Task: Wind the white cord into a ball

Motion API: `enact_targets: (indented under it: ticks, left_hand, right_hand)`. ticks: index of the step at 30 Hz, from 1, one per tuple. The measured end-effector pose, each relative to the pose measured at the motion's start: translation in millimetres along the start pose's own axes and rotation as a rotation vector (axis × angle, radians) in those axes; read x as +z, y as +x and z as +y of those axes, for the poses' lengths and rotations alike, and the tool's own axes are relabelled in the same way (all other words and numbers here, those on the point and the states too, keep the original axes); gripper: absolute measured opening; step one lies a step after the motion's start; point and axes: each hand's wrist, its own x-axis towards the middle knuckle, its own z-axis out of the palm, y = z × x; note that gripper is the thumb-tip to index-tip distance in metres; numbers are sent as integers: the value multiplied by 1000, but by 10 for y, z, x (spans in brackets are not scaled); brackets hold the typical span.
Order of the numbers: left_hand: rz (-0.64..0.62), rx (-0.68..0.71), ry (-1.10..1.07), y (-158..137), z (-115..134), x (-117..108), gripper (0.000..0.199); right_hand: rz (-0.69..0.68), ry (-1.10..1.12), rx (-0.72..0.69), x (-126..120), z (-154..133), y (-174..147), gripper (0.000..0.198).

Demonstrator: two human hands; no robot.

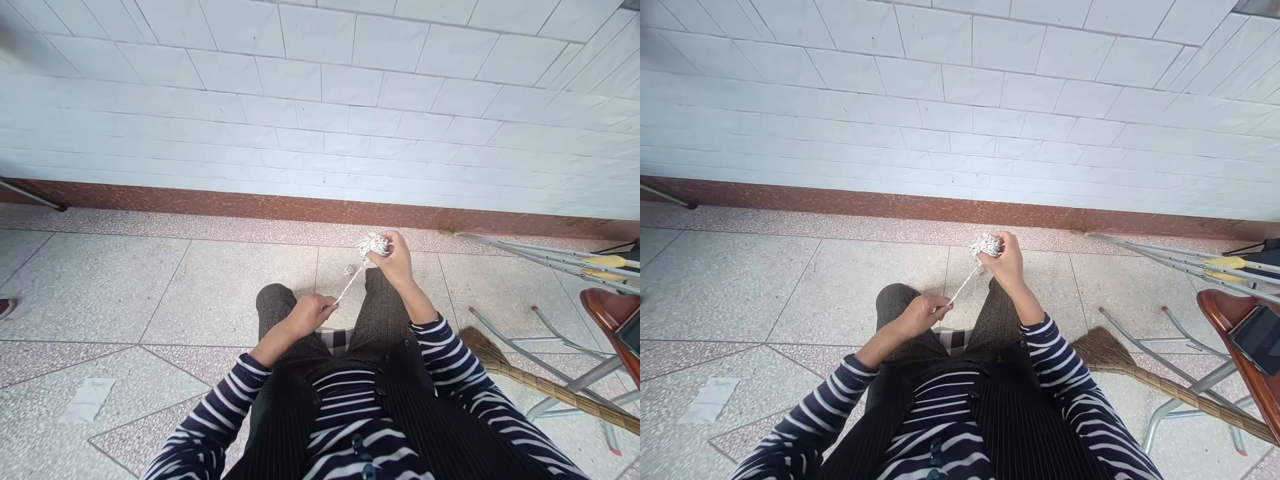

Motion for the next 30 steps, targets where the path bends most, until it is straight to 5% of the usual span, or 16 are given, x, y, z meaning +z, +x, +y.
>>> enact_targets:
  ticks: [2, 5, 10, 14, 19, 25, 30]
  left_hand:
    - [34, 74, 65, 1, 169, -89, 46]
    - [114, 141, 129, 79, 293, -282, 42]
    - [221, 89, 113, 234, 158, -478, 37]
    - [107, 35, -117, 251, 16, -350, 42]
    - [138, -85, -189, 209, -135, -97, 38]
    - [103, -132, -142, 121, -176, 54, 38]
    - [69, -17, 14, 108, 57, -21, 38]
  right_hand:
    - [44, -246, -17, 141, 203, 0, 54]
    - [-180, -279, 47, 374, 468, -164, 52]
    - [-689, 384, 370, 498, 546, -553, 50]
    - [-746, 743, 527, 363, 398, -636, 52]
    - [-676, 820, 461, 237, 225, -571, 50]
    - [-272, 795, 287, 135, 107, -204, 45]
    - [-3, 119, 57, 191, 238, 25, 53]
